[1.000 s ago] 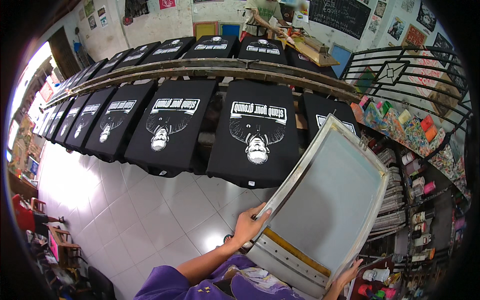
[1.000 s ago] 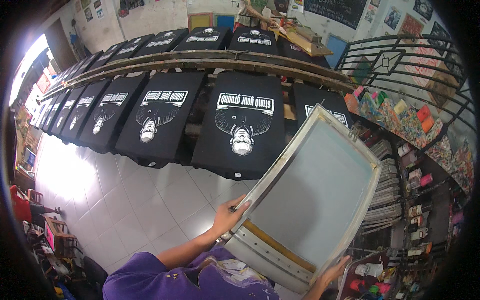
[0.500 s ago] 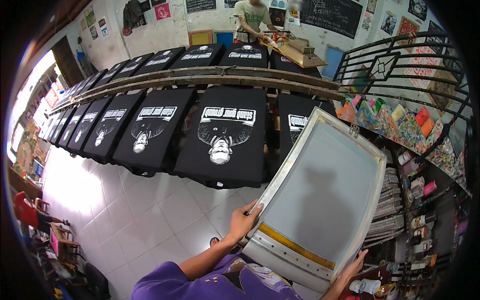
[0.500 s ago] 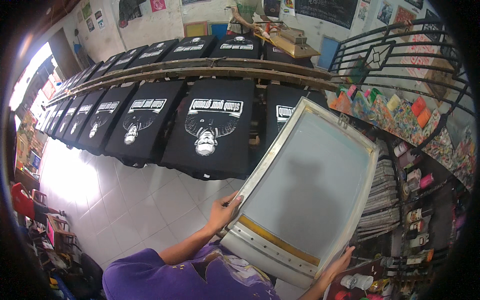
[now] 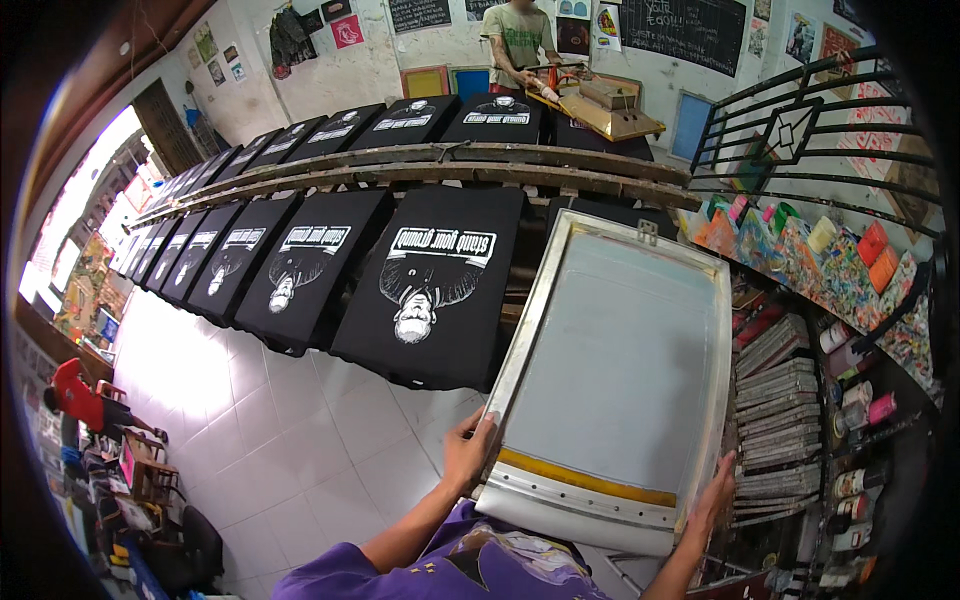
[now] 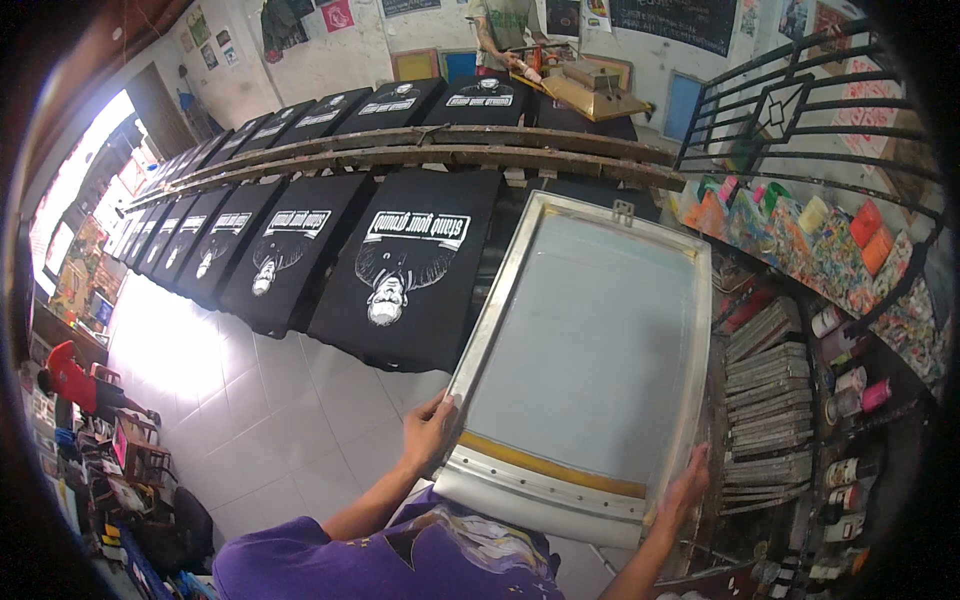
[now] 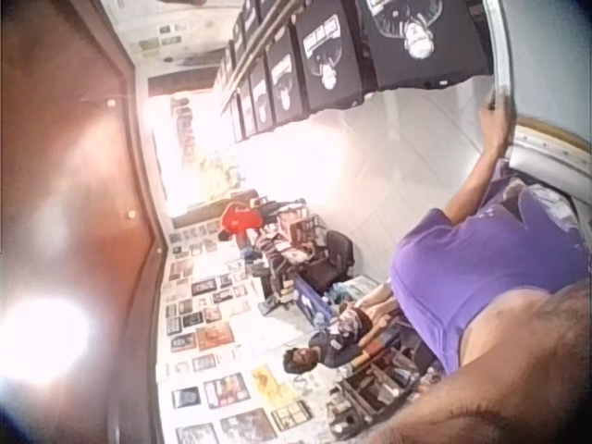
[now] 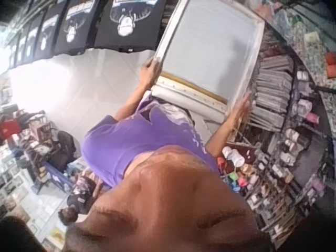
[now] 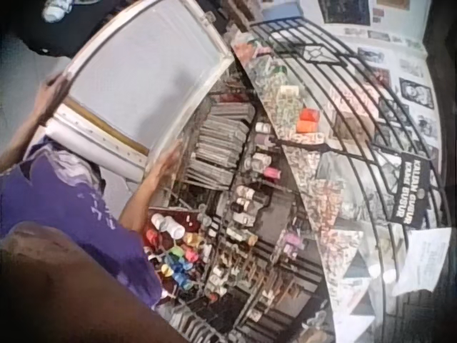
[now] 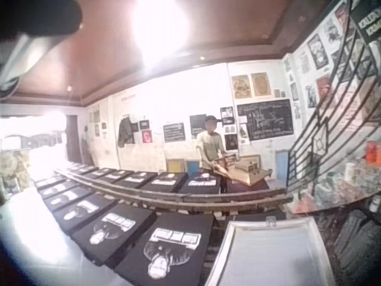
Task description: The person uses a squeegee to spread ink across a screen printing frame placed over a black t-shirt. They repeatedly pull the squeegee across the screen to transfer the design onto the fabric, then lift the frame to reveal the printed shirt.
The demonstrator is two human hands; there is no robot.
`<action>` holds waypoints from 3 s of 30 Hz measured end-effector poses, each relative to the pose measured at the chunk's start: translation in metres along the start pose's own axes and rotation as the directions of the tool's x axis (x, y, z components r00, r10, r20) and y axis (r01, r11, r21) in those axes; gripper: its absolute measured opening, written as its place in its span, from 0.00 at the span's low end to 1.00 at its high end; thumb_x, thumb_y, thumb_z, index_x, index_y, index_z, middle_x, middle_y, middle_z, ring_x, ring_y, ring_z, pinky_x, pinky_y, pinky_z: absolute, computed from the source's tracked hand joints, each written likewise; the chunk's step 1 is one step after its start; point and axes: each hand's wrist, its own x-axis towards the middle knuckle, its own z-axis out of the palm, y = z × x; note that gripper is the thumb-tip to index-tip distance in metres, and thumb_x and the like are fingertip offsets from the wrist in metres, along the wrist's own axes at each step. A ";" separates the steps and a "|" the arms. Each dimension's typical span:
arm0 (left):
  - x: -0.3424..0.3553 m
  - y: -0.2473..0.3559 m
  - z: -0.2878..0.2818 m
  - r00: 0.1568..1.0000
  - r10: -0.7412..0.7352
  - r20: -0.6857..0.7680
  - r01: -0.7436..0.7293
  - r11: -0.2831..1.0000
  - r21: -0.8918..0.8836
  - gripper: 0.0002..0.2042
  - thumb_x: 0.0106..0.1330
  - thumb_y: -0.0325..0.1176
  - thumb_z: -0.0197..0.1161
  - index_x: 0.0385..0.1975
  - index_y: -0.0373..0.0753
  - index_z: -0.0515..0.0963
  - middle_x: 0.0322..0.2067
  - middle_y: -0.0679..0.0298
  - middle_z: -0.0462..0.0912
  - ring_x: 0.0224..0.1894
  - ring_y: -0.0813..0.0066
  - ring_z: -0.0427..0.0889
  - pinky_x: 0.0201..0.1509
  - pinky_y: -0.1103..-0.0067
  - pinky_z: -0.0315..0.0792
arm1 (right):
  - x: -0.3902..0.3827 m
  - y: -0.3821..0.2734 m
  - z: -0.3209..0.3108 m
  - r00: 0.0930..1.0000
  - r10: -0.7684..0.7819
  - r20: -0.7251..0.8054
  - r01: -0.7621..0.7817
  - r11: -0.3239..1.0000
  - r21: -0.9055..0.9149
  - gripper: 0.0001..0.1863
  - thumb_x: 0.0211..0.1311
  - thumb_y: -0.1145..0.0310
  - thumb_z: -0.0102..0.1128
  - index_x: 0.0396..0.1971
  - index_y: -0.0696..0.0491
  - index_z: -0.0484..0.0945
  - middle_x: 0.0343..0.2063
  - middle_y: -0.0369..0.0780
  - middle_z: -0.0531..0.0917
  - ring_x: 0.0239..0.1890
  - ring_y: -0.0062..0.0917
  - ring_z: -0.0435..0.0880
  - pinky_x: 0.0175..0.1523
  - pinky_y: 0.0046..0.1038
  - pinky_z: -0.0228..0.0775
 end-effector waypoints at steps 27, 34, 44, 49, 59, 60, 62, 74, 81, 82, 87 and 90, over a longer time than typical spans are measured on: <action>0.153 0.015 0.112 0.986 0.062 -0.155 -0.064 0.998 -0.011 0.22 0.75 0.36 0.66 0.61 0.25 0.80 0.41 0.62 0.88 0.39 0.82 0.81 0.45 0.82 0.76 | 0.225 -0.047 0.145 0.994 -0.067 0.082 0.076 0.991 -0.107 0.33 0.74 0.38 0.58 0.25 0.56 0.71 0.25 0.33 0.68 0.32 0.23 0.67 0.41 0.33 0.64; 0.160 0.010 0.119 0.983 0.079 -0.166 -0.066 0.994 0.084 0.21 0.75 0.33 0.66 0.62 0.25 0.79 0.43 0.60 0.89 0.42 0.83 0.81 0.49 0.81 0.77 | 0.223 -0.051 0.141 0.994 0.000 0.106 0.009 0.996 -0.083 0.32 0.74 0.39 0.59 0.32 0.58 0.77 0.31 0.37 0.77 0.37 0.24 0.72 0.48 0.31 0.67; 0.178 -0.016 0.116 0.983 0.041 -0.180 -0.033 0.998 0.049 0.24 0.72 0.34 0.71 0.63 0.25 0.78 0.36 0.66 0.88 0.32 0.88 0.78 0.37 0.87 0.73 | 0.222 -0.029 0.154 0.986 -0.132 0.097 0.133 0.991 0.002 0.23 0.78 0.51 0.59 0.44 0.62 0.79 0.35 0.40 0.86 0.38 0.22 0.82 0.47 0.27 0.73; 0.170 -0.004 0.121 0.977 0.049 -0.209 -0.027 0.994 0.106 0.24 0.72 0.35 0.71 0.62 0.26 0.79 0.36 0.65 0.88 0.31 0.88 0.77 0.36 0.86 0.72 | 0.223 -0.021 0.146 0.963 -0.216 0.162 0.220 0.976 -0.005 0.22 0.76 0.56 0.63 0.55 0.61 0.77 0.43 0.44 0.86 0.46 0.28 0.84 0.55 0.29 0.74; 0.152 -0.004 0.112 0.855 0.364 -0.369 -0.334 0.931 0.146 0.20 0.82 0.43 0.58 0.62 0.36 0.82 0.41 0.69 0.86 0.37 0.86 0.76 0.41 0.85 0.71 | 0.112 -0.103 0.081 0.192 -0.421 0.887 0.924 0.381 -0.019 0.38 0.48 0.58 0.82 0.59 0.57 0.78 0.54 0.52 0.79 0.60 0.47 0.77 0.68 0.46 0.68; 0.145 0.001 0.114 0.851 0.383 -0.359 -0.350 0.924 0.154 0.19 0.82 0.42 0.58 0.62 0.36 0.82 0.42 0.69 0.86 0.38 0.85 0.77 0.42 0.85 0.72 | 0.108 -0.097 0.080 0.173 -0.426 0.888 0.961 0.272 -0.057 0.31 0.53 0.58 0.77 0.55 0.57 0.80 0.52 0.51 0.79 0.58 0.46 0.78 0.66 0.45 0.69; 0.126 0.011 0.117 0.841 0.418 -0.343 -0.378 0.908 0.180 0.19 0.81 0.41 0.59 0.61 0.35 0.82 0.43 0.68 0.86 0.39 0.84 0.79 0.45 0.84 0.73 | 0.103 -0.076 0.079 0.129 -0.428 0.895 0.992 0.050 -0.119 0.22 0.63 0.56 0.66 0.48 0.58 0.83 0.47 0.50 0.80 0.52 0.42 0.80 0.63 0.44 0.70; 0.060 0.091 0.147 0.668 0.478 0.571 -0.729 0.267 0.630 0.31 0.56 0.53 0.79 0.58 0.45 0.85 0.55 0.60 0.82 0.60 0.59 0.77 0.64 0.64 0.70 | 0.132 -0.108 0.103 0.185 -0.357 0.915 0.974 0.188 -0.124 0.26 0.51 0.67 0.72 0.52 0.59 0.81 0.41 0.48 0.86 0.52 0.42 0.84 0.66 0.44 0.66; 0.115 0.075 0.127 0.598 0.287 0.748 -0.789 0.049 0.612 0.22 0.52 0.40 0.77 0.49 0.45 0.87 0.45 0.68 0.86 0.51 0.64 0.83 0.56 0.68 0.77 | 0.134 -0.107 0.111 0.375 -0.443 0.815 0.915 0.319 -0.247 0.28 0.45 0.75 0.74 0.51 0.56 0.81 0.44 0.46 0.87 0.49 0.43 0.84 0.65 0.41 0.68; 0.118 0.070 0.128 0.577 0.300 0.759 -0.804 0.046 0.593 0.20 0.51 0.38 0.76 0.47 0.45 0.86 0.42 0.68 0.86 0.48 0.64 0.84 0.52 0.68 0.80 | 0.134 -0.103 0.110 0.378 -0.436 0.817 0.918 0.294 -0.267 0.25 0.46 0.76 0.73 0.49 0.56 0.81 0.42 0.45 0.86 0.49 0.42 0.84 0.65 0.42 0.68; 0.118 0.060 0.130 0.557 0.348 0.754 -0.810 0.027 0.586 0.21 0.50 0.36 0.76 0.46 0.44 0.87 0.41 0.67 0.86 0.45 0.66 0.84 0.51 0.71 0.81 | 0.124 -0.093 0.113 0.386 -0.549 0.741 0.922 0.218 -0.320 0.17 0.45 0.81 0.69 0.39 0.55 0.82 0.36 0.44 0.84 0.46 0.40 0.84 0.63 0.44 0.70; 0.114 0.057 0.131 0.554 0.384 0.739 -0.818 0.085 0.570 0.19 0.51 0.30 0.73 0.46 0.42 0.87 0.40 0.68 0.85 0.43 0.66 0.83 0.48 0.71 0.80 | 0.125 -0.077 0.111 0.380 -0.598 0.706 0.924 0.205 -0.323 0.15 0.45 0.83 0.66 0.36 0.55 0.82 0.35 0.43 0.84 0.43 0.40 0.85 0.61 0.45 0.71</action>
